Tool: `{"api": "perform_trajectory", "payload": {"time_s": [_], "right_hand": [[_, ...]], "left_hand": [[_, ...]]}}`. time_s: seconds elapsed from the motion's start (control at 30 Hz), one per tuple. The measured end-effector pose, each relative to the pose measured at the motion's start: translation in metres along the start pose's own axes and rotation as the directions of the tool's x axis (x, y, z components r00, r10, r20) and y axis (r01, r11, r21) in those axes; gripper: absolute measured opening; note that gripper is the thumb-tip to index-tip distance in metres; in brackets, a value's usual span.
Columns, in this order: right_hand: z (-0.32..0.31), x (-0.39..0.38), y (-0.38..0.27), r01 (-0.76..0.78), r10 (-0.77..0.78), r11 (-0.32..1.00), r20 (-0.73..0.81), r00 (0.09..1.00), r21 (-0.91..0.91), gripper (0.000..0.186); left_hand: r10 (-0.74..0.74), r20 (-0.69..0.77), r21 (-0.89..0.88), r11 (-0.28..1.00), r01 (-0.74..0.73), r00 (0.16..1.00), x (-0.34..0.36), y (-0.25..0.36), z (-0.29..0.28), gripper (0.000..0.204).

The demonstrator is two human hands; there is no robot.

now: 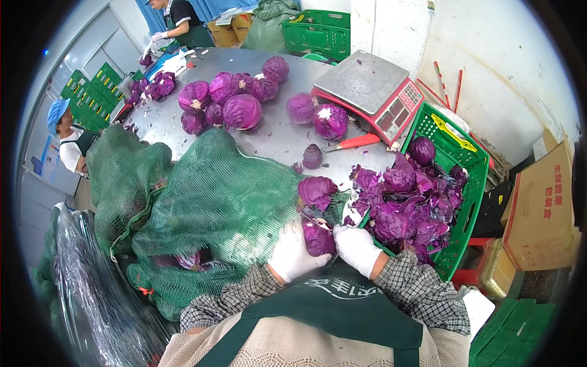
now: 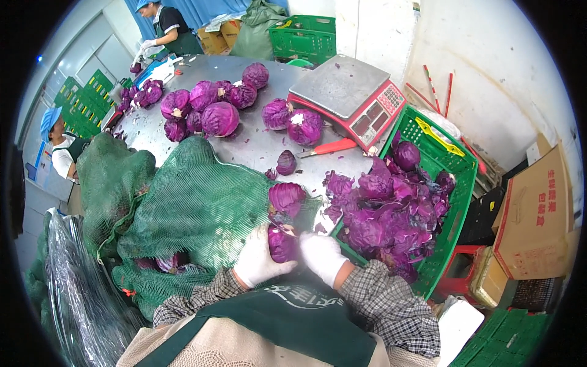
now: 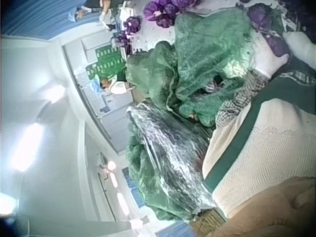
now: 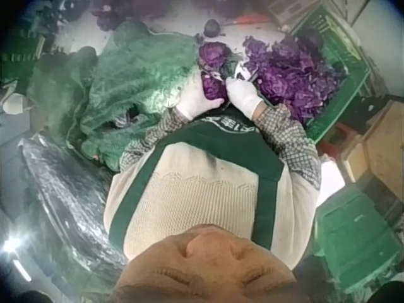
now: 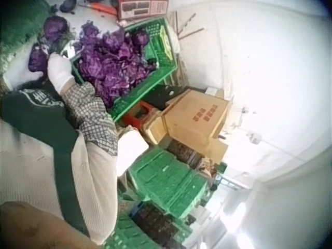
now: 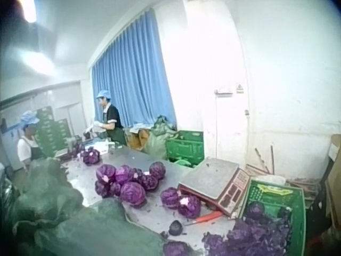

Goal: Trim and weigh heads of red cabbage for packaging.

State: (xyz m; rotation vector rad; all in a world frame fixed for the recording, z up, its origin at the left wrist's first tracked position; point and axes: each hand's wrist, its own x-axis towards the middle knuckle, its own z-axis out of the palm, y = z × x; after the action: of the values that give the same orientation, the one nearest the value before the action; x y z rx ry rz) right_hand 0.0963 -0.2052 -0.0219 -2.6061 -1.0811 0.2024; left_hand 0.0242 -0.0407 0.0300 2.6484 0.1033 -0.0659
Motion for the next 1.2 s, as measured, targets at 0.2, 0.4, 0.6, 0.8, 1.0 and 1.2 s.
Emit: {"api": "perform_trajectory", "payload": {"time_s": [0.2,0.4,0.6,0.8,1.0,1.2], "right_hand": [[-0.007,0.005,0.023,-0.022,0.020,1.000,-0.115,0.993,-0.016,0.010],[-0.036,-0.044,0.035,-0.135,0.359,0.419,-0.028,0.933,0.898,0.018],[-0.024,-0.076,0.007,-0.081,0.274,-0.065,0.096,0.957,0.995,0.034],[-0.016,-0.083,0.012,-0.198,0.246,-0.177,0.239,0.939,0.964,0.027],[-0.008,-0.076,0.020,-0.254,0.316,-0.130,0.283,0.905,0.958,0.027],[0.013,-0.064,0.031,-0.274,0.356,-0.095,0.290,0.889,0.957,0.023]], "left_hand": [[0.085,-0.027,-0.094,0.992,-0.087,0.996,-0.008,0.004,0.001,0.103],[0.258,-0.138,-0.137,0.951,-0.276,0.956,-0.017,-0.042,0.012,0.105],[-0.013,0.022,-0.989,-0.147,0.020,1.000,-0.001,-0.031,-0.002,0.078],[0.300,0.203,-0.474,-0.803,0.362,0.932,0.060,-0.016,-0.021,0.083],[0.255,0.255,-0.625,-0.693,0.360,0.933,0.129,0.005,-0.044,0.074],[0.407,0.273,-0.634,-0.605,0.481,0.872,0.216,0.028,-0.057,0.073]]}}
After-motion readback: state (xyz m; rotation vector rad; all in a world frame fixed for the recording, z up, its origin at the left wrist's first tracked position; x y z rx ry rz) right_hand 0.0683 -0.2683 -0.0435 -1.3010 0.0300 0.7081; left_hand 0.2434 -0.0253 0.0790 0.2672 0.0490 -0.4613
